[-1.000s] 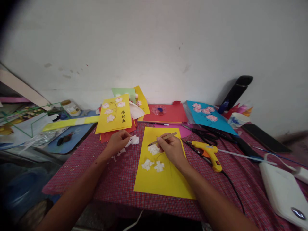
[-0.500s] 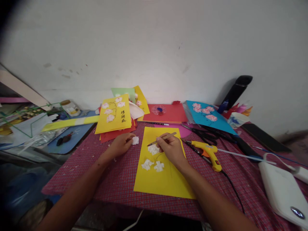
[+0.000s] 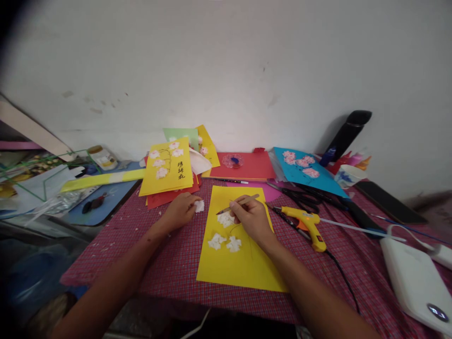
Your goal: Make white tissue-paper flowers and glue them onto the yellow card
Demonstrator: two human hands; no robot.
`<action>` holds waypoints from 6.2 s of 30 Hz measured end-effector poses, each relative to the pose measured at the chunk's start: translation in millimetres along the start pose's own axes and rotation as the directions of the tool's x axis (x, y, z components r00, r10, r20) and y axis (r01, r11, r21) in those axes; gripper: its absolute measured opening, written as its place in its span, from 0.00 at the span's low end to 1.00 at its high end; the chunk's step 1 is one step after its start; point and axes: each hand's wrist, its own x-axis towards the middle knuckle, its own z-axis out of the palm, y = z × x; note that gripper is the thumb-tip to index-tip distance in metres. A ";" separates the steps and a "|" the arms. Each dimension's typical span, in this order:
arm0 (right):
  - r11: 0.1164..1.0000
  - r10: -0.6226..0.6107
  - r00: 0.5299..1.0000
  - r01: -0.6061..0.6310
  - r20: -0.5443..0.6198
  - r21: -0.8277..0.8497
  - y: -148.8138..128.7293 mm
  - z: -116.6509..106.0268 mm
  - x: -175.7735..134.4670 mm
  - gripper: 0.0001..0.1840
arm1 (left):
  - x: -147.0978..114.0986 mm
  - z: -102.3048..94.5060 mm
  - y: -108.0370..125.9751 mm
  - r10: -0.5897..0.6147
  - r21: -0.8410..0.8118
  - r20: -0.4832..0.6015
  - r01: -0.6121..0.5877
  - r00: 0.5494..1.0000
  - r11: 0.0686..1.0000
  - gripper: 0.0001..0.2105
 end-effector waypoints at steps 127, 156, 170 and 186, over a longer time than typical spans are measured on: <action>0.994 -0.036 0.978 0.058 0.207 -0.098 5.2 12.1 -12.0 0.14 | -10.1 5.4 59.5 -0.049 -0.887 0.325 0.322 0.945 0.332 0.16; 0.953 0.034 0.964 0.048 0.264 -0.300 2.8 -10.0 0.7 0.04 | -16.7 1.9 67.6 0.405 -0.449 0.153 -0.301 0.902 0.841 0.15; 0.946 0.003 0.885 0.149 0.466 -0.289 1.8 -3.2 -6.5 0.08 | -19.6 -13.4 52.5 0.406 -0.515 0.197 -0.258 0.892 0.817 0.21; 0.958 -0.006 0.959 0.087 0.283 -0.274 2.0 -2.0 -4.6 0.05 | -8.8 -7.5 -5.3 0.060 -0.166 0.046 -0.052 0.997 0.985 0.13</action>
